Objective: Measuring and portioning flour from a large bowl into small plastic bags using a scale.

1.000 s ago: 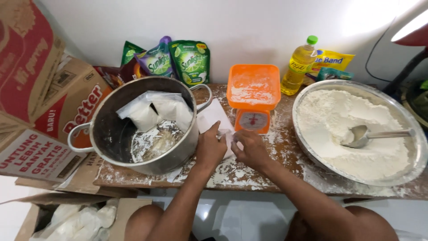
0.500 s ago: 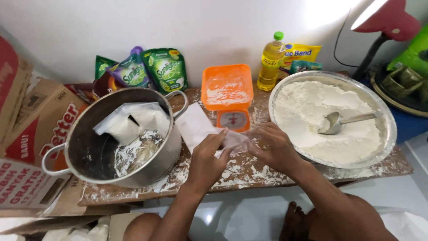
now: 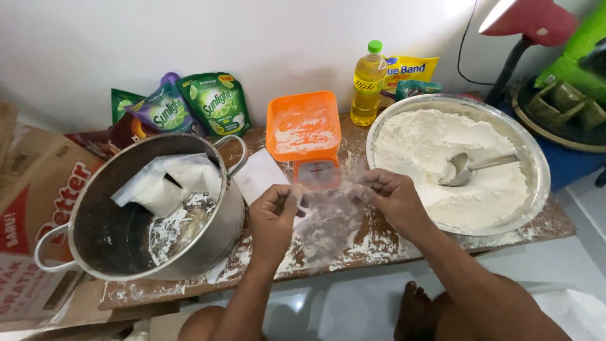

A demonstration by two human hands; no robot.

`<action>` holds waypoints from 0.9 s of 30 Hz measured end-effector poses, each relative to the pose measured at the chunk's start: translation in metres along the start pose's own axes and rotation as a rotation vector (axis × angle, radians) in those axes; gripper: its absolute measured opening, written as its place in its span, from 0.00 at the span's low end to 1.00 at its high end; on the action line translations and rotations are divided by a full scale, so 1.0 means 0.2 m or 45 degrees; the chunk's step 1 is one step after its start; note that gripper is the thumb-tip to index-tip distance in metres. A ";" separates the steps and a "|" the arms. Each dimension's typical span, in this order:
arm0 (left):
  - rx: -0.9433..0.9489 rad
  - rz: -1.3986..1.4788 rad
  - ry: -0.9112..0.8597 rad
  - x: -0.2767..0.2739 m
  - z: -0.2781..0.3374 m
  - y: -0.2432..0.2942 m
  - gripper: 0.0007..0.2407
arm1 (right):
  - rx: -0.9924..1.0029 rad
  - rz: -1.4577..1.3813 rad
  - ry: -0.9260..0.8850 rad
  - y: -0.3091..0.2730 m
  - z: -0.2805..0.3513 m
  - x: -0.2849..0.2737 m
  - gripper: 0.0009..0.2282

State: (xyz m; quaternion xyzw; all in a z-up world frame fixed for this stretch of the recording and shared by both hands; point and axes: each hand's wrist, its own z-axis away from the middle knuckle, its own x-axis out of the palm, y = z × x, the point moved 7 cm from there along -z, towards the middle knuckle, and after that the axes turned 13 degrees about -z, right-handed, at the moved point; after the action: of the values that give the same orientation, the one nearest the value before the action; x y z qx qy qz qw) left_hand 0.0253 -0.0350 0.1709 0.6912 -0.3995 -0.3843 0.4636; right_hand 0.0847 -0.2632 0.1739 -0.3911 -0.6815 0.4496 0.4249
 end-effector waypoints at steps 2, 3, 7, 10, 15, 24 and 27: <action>-0.071 0.055 0.008 0.00 -0.01 -0.02 0.05 | 0.038 -0.019 -0.022 0.02 0.00 0.02 0.08; -0.142 0.111 0.019 -0.01 -0.01 -0.03 0.05 | 0.076 -0.036 -0.048 0.03 0.00 0.03 0.08; -0.227 0.126 0.040 -0.01 0.00 -0.06 0.05 | 0.118 0.059 -0.079 0.03 -0.01 0.04 0.07; -0.240 0.131 0.084 -0.02 0.02 -0.04 0.06 | 0.125 0.102 -0.084 0.01 -0.02 0.05 0.05; -0.247 0.150 0.078 -0.03 0.02 -0.04 0.05 | 0.109 0.044 -0.059 0.00 -0.01 0.06 0.05; -0.356 0.055 -0.418 0.14 0.07 -0.16 0.04 | 0.195 -0.156 0.101 0.14 -0.03 -0.02 0.07; -0.431 0.086 -0.378 0.15 0.10 -0.27 0.03 | 0.231 -0.166 0.107 0.17 -0.03 -0.02 0.09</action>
State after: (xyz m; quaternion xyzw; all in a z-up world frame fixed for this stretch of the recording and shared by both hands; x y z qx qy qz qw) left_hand 0.0306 -0.0557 0.1086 0.5258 -0.4161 -0.5276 0.5216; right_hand 0.0966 -0.2545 0.1415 -0.3244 -0.6435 0.4641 0.5151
